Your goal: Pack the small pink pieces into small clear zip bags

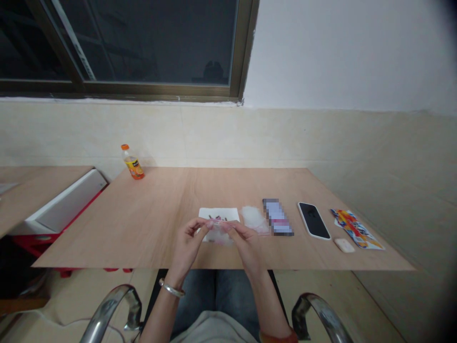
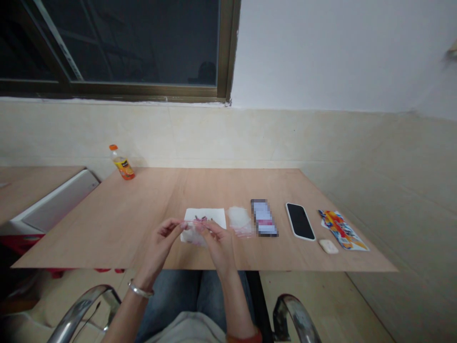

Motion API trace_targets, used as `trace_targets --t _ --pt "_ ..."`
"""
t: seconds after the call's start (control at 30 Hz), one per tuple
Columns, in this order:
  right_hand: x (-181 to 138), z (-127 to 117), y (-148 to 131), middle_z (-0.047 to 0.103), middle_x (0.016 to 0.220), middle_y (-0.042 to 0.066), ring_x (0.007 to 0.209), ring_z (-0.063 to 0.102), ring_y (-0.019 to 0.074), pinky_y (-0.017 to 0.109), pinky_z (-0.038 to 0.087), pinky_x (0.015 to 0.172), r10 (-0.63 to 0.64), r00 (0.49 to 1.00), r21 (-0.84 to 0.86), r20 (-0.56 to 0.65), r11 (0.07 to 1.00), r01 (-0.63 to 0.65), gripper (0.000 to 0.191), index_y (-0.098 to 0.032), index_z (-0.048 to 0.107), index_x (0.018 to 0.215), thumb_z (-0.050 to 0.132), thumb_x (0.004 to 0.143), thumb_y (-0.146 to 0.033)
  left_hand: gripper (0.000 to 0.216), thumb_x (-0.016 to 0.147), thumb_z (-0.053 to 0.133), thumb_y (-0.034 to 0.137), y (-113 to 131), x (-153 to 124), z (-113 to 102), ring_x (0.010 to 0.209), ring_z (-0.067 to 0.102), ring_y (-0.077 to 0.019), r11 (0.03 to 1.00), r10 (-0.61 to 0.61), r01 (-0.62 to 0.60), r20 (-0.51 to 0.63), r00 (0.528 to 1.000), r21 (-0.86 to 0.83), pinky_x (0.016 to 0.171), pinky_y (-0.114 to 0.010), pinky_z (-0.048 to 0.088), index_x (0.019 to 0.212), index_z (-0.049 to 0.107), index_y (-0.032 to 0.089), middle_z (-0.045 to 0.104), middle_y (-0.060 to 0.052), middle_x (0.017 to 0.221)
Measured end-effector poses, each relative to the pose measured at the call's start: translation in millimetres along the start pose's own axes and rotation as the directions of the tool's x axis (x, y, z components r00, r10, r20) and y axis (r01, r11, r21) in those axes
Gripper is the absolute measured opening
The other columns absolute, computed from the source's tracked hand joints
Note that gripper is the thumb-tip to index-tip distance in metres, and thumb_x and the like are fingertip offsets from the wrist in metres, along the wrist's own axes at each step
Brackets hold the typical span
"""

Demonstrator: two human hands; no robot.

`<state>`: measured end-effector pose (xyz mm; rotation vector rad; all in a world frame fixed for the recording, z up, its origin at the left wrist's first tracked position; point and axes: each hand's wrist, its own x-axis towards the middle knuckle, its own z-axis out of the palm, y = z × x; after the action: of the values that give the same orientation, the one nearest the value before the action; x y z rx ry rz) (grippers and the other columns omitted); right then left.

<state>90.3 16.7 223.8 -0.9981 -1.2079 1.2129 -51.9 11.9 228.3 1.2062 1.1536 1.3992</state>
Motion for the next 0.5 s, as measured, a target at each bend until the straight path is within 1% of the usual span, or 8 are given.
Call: trace_targets --t 0.07,0.13,0.27,0.4,0.43,0.5 --pt "0 -3 -1 0.070 0.092 0.005 0.093 0.060 0.0223 0.037 0.044 0.088 -0.020 0.999 -0.039 0.049 0.999 0.022 0.022 -0.024 0.073 0.086 0.059 0.078 -0.040 0.018 0.074 0.065 0.034 0 0 -2 0.074 0.062 -0.0156 1.000 0.009 -0.009 0.000 1.000 0.021 0.067 -0.024 0.046 0.074 0.066 0.016 0.070 -0.004 0.080" --pt "0 -5 -1 0.069 0.095 0.005 0.096 0.059 0.0224 0.038 0.042 0.090 -0.041 0.997 -0.056 0.064 0.997 0.045 0.022 -0.025 0.073 0.089 0.058 0.080 -0.039 0.017 0.074 0.065 0.033 0 1 -3 0.074 0.061 -0.0153 0.999 0.019 -0.019 -0.001 1.000 0.030 0.067 -0.023 0.045 0.073 0.066 0.015 0.070 -0.003 0.078" --pt "2 -6 1 0.069 0.094 0.004 0.096 0.059 0.0210 0.036 0.041 0.090 -0.065 0.994 -0.062 0.084 0.996 0.070 0.022 -0.025 0.073 0.090 0.056 0.082 -0.037 0.016 0.073 0.065 0.032 0 3 -6 0.073 0.060 -0.0149 0.998 0.031 -0.031 0.002 1.000 0.061 0.068 -0.023 0.045 0.071 0.066 0.015 0.068 -0.002 0.074" --pt "13 -3 2 0.068 0.092 0.003 0.089 0.059 0.0175 0.030 0.044 0.080 -0.072 0.987 -0.067 0.143 0.994 0.082 0.024 -0.024 0.072 0.091 0.054 0.083 -0.038 0.016 0.073 0.065 0.032 1 12 -18 0.073 0.060 -0.0152 0.995 0.026 -0.028 0.019 0.999 0.100 0.070 -0.024 0.044 0.071 0.067 0.015 0.068 -0.003 0.073" --pt "17 -2 3 0.068 0.088 0.003 0.084 0.059 0.0164 0.027 0.045 0.075 -0.064 0.984 -0.078 0.166 0.994 0.078 0.025 -0.023 0.072 0.089 0.054 0.082 -0.039 0.017 0.073 0.065 0.032 1 17 -23 0.073 0.060 -0.0154 0.994 0.022 -0.025 0.031 0.999 0.110 0.071 -0.024 0.044 0.070 0.067 0.015 0.068 -0.003 0.073" --pt "30 3 8 0.066 0.074 0.002 0.066 0.057 0.0135 0.024 0.044 0.058 -0.016 0.978 -0.113 0.206 0.993 0.040 0.028 -0.020 0.073 0.086 0.055 0.079 -0.042 0.017 0.072 0.065 0.033 -1 29 -37 0.073 0.060 -0.0156 0.990 0.002 -0.012 0.069 0.998 0.142 0.072 -0.025 0.044 0.070 0.068 0.015 0.068 -0.003 0.072"
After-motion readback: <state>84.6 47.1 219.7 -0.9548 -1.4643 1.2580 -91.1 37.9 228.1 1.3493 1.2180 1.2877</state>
